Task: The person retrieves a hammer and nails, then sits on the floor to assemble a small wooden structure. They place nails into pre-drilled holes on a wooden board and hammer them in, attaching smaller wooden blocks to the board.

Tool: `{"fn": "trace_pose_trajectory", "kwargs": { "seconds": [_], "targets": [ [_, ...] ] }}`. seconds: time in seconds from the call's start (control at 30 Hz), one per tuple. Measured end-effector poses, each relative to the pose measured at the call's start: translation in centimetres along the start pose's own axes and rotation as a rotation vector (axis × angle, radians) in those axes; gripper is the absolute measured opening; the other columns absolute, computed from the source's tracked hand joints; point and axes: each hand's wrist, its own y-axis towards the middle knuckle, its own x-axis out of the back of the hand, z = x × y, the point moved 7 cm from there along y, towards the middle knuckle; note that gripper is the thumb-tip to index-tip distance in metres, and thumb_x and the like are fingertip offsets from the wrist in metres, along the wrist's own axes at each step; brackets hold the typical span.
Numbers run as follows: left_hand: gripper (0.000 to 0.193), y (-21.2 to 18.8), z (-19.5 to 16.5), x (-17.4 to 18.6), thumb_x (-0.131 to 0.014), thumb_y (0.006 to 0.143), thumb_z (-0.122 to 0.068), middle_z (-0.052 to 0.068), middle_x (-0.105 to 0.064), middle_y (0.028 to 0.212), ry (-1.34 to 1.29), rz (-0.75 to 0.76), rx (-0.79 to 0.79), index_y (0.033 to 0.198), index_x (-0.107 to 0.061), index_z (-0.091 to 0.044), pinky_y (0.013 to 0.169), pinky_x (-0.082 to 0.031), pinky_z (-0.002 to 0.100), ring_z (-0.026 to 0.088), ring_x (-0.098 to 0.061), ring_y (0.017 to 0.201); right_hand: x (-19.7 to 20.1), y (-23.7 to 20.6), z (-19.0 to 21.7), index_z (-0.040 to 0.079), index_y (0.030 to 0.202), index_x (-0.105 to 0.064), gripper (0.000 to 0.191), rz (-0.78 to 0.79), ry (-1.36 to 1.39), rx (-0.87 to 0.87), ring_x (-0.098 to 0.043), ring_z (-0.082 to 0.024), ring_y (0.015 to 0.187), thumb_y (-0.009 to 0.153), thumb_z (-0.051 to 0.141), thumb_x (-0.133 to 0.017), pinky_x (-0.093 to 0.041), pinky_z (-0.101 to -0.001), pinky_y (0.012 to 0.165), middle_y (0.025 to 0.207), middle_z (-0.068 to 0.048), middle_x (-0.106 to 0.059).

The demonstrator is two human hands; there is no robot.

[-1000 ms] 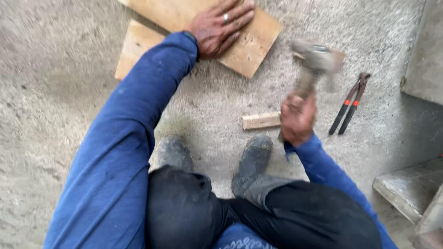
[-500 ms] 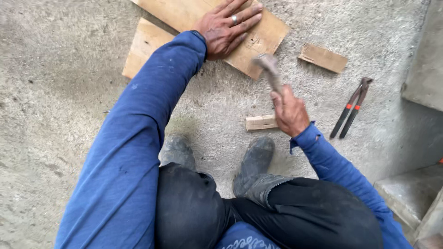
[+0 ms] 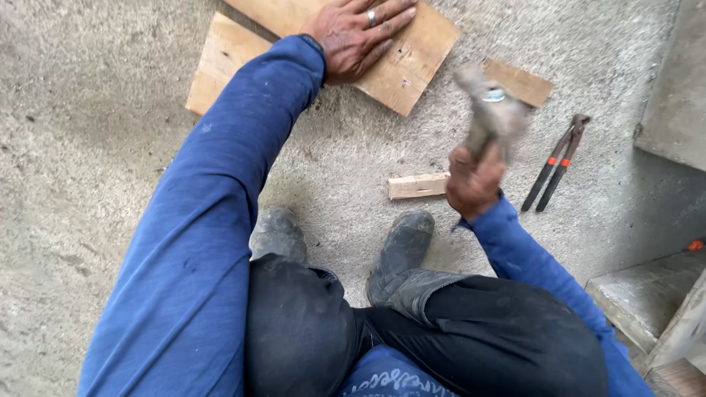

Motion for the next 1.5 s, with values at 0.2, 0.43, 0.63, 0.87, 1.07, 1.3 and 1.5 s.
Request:
{"fn": "trace_pose_trajectory", "kwargs": {
  "seconds": [0.2, 0.43, 0.63, 0.87, 1.07, 1.3, 1.5],
  "targets": [
    [0.053, 0.8, -0.3, 0.3, -0.036, 0.119, -0.027, 0.012, -0.03, 0.173, 0.023, -0.055, -0.041, 0.168, -0.033, -0.006, 0.129, -0.015, 0.048, 0.034, -0.024, 0.158, 1.0, 0.2, 1.4, 0.001, 0.12, -0.05, 0.031, -0.003, -0.11, 0.1, -0.065, -0.038, 0.061, 0.115, 0.031, -0.05, -0.05, -0.0459, 0.052, 0.071, -0.019, -0.063],
    [0.052, 0.1, -0.1, 0.1, -0.037, 0.118, -0.031, 0.012, -0.034, 0.17, 0.034, -0.033, -0.023, 0.166, -0.035, -0.01, 0.128, -0.018, 0.048, 0.035, -0.028, 0.156, -1.4, -0.5, -2.1, -0.001, 0.12, -0.054, 0.025, 0.162, -0.249, -0.132, -0.065, -0.043, 0.063, 0.109, 0.02, -0.061, -0.051, -0.0514, 0.051, 0.071, -0.022, -0.063],
    [0.054, 0.0, 1.1, -0.5, -0.038, 0.118, -0.027, 0.015, -0.036, 0.17, -0.071, 0.015, 0.039, 0.167, -0.034, -0.008, 0.126, -0.026, 0.051, 0.038, -0.036, 0.153, -1.5, -1.7, -0.7, -0.001, 0.125, -0.058, 0.019, 0.032, -0.352, 0.443, -0.062, -0.043, 0.059, 0.107, 0.003, -0.058, -0.046, -0.0533, 0.052, 0.071, -0.024, -0.063],
    [0.052, 0.0, 0.8, 0.1, -0.04, 0.119, -0.027, 0.017, -0.038, 0.168, 0.014, -0.064, -0.015, 0.166, -0.037, -0.006, 0.125, -0.025, 0.048, 0.035, -0.037, 0.153, -2.1, -0.4, -2.1, 0.0, 0.113, -0.051, 0.024, 0.124, -0.133, -0.059, -0.063, -0.049, 0.069, 0.11, 0.022, -0.061, -0.046, -0.0561, 0.055, 0.07, -0.027, -0.06],
    [0.054, 0.4, 0.8, -0.9, -0.032, 0.12, -0.029, 0.018, -0.031, 0.171, -0.037, 0.042, 0.014, 0.168, -0.033, -0.004, 0.129, -0.021, 0.048, 0.035, -0.029, 0.157, -2.8, -0.1, -0.7, 0.002, 0.108, -0.052, 0.026, 0.16, -0.23, 0.003, -0.062, -0.044, 0.059, 0.11, 0.026, -0.061, -0.047, -0.0532, 0.05, 0.066, -0.023, -0.06],
    [0.054, 0.1, 0.7, -0.5, -0.034, 0.119, -0.028, 0.014, -0.028, 0.173, -0.028, 0.024, 0.008, 0.169, -0.032, -0.006, 0.13, -0.017, 0.048, 0.036, -0.025, 0.158, -2.3, 0.1, -0.7, 0.0, 0.119, -0.053, 0.026, 0.059, -0.046, 0.013, -0.07, -0.037, 0.062, 0.109, 0.022, -0.06, -0.055, -0.0482, 0.054, 0.073, -0.02, -0.067],
    [0.053, 0.6, 0.5, -0.1, -0.037, 0.117, -0.029, 0.01, -0.031, 0.171, 0.002, -0.011, 0.025, 0.167, -0.034, -0.01, 0.128, -0.016, 0.049, 0.035, -0.026, 0.156, -1.5, 0.1, -0.4, 0.001, 0.117, -0.056, 0.019, 0.029, -0.081, 0.022, -0.074, -0.041, 0.075, 0.11, 0.019, -0.06, -0.057, -0.0491, 0.062, 0.087, -0.023, -0.069]
  ]
}}
